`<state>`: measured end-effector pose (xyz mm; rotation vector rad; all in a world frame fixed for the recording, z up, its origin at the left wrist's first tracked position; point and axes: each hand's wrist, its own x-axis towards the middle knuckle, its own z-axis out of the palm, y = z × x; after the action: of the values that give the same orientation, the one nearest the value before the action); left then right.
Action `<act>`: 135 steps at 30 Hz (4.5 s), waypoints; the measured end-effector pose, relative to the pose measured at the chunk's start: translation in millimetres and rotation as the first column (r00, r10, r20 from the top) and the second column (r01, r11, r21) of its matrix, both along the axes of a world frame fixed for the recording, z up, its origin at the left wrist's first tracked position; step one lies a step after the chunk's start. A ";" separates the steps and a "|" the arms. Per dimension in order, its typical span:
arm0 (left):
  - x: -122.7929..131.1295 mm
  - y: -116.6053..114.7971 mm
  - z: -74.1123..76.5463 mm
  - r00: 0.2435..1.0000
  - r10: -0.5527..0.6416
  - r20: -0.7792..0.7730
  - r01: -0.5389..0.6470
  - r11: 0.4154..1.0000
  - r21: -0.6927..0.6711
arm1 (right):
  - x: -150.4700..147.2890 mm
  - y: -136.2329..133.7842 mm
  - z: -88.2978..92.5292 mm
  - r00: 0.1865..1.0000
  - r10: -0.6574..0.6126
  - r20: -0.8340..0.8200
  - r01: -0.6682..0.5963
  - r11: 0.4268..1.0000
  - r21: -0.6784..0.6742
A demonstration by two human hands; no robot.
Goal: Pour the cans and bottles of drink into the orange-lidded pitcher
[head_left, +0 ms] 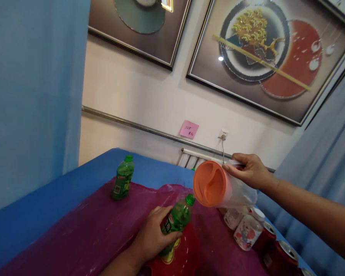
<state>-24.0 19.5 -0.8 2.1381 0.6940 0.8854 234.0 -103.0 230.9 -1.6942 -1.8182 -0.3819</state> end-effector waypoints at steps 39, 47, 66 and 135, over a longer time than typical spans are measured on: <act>-0.3 0.4 -1.7 1.000 -0.011 0.015 0.010 1.000 0.001 | -2.9 -5.6 2.5 1.000 -0.012 0.026 0.011 1.000 0.014; -2.2 -2.2 4.5 1.000 -0.027 0.011 0.027 1.000 -0.009 | -5.7 -6.5 4.1 1.000 -0.006 0.013 0.006 1.000 0.006; -2.4 -3.6 6.2 0.999 -0.031 0.028 0.031 0.999 -0.016 | -4.6 -7.0 3.7 1.000 -0.017 0.008 0.017 1.000 0.008; -4.1 -5.9 7.3 0.999 -0.023 0.025 0.023 1.000 -0.018 | -8.5 -11.7 1.9 0.999 -0.027 0.045 0.025 0.999 0.031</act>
<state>-28.1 13.6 6.5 2.1116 0.6617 0.8882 225.5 -114.7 232.8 -1.7027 -1.8155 -0.4604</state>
